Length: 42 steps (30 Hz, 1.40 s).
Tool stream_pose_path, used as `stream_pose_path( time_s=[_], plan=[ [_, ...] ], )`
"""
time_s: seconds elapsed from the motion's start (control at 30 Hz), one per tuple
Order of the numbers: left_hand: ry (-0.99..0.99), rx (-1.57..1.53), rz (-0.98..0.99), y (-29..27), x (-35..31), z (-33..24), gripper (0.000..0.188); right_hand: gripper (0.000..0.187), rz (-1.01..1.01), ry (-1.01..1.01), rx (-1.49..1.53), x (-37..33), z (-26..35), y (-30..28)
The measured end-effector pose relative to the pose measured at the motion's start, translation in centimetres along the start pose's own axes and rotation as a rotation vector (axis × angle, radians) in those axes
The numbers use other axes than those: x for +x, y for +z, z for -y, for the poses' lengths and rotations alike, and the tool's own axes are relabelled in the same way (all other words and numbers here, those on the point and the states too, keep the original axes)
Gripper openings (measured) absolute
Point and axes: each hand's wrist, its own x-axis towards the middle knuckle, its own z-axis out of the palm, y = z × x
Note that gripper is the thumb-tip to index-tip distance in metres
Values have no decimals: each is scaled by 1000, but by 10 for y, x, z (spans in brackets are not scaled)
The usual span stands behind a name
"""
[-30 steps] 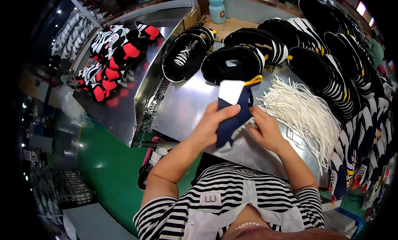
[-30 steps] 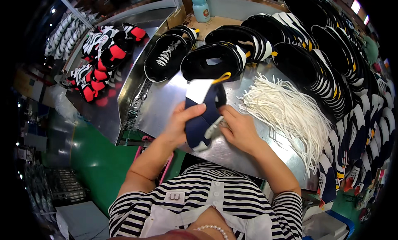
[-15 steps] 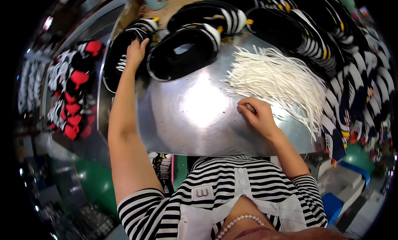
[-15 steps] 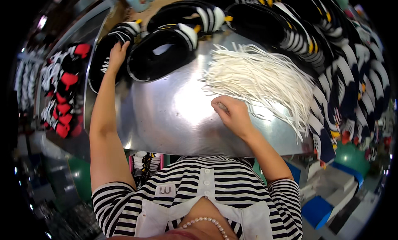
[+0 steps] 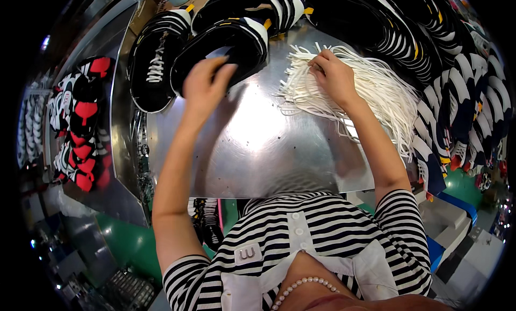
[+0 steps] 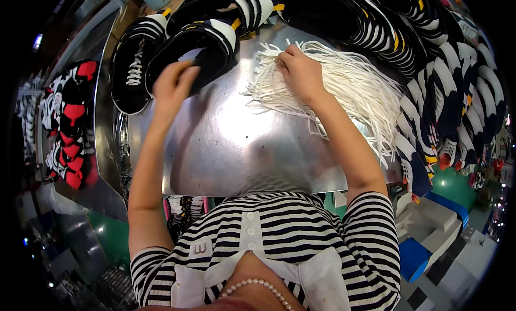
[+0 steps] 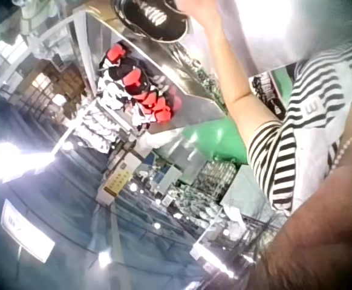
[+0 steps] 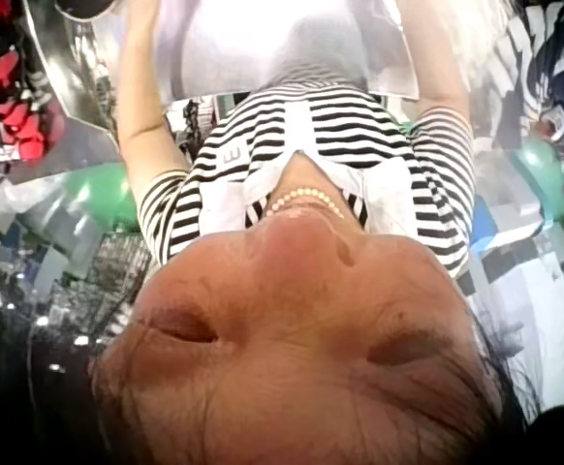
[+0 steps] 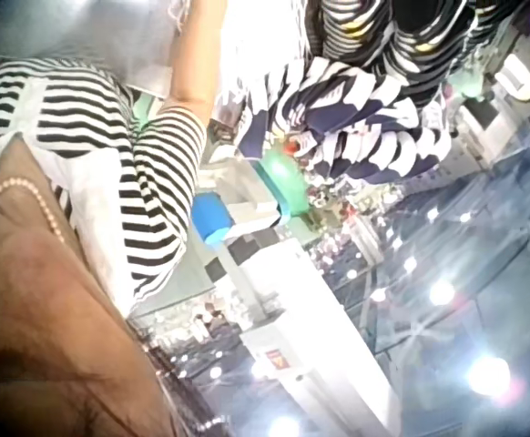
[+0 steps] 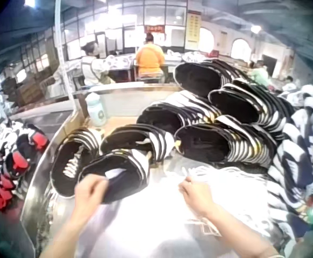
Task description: The person laces several sneaker uppers by hand, threading white laces through the eyelets and tying them off. The person works through the uppers one at a time on a metal workstation.
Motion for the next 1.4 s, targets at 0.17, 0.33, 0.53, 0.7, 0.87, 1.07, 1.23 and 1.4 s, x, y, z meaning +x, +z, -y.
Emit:
stream_pose_path(
  time_s=[0.17, 0.33, 0.53, 0.7, 0.87, 1.07, 1.23, 1.4],
  plan=[
    [78, 66, 16, 100, 52, 8, 56, 11, -64, -139, 284, -6, 64, -45],
    [-201, -9, -221, 120, 48, -30, 59, 16, -223, -125, -145, -37, 58, -104],
    [-393, -567, -302, 34, -3, -72, 62, 27, 577, 253, 1128, -70, 66, -140],
    [-379, -1629, -17, -57, -81, -142, 43, 32, 483, -427, 2211, -61, 49, -151],
    [-742, -1506, -21, -62, -173, -31, 46, 19, 83, 249, 1405, -103, 58, -87],
    [-138, 413, -305, -61, -182, -60, 45, 16, 79, 473, 1494, -116, 66, -82],
    [-235, -741, 178, -8, -148, -170, 38, 17, 330, 258, 1522, -113, 105, -98],
    [-203, -617, 500, 26, -140, -176, 18, 13, 236, 351, 1483, -130, 84, -131]
  ],
)
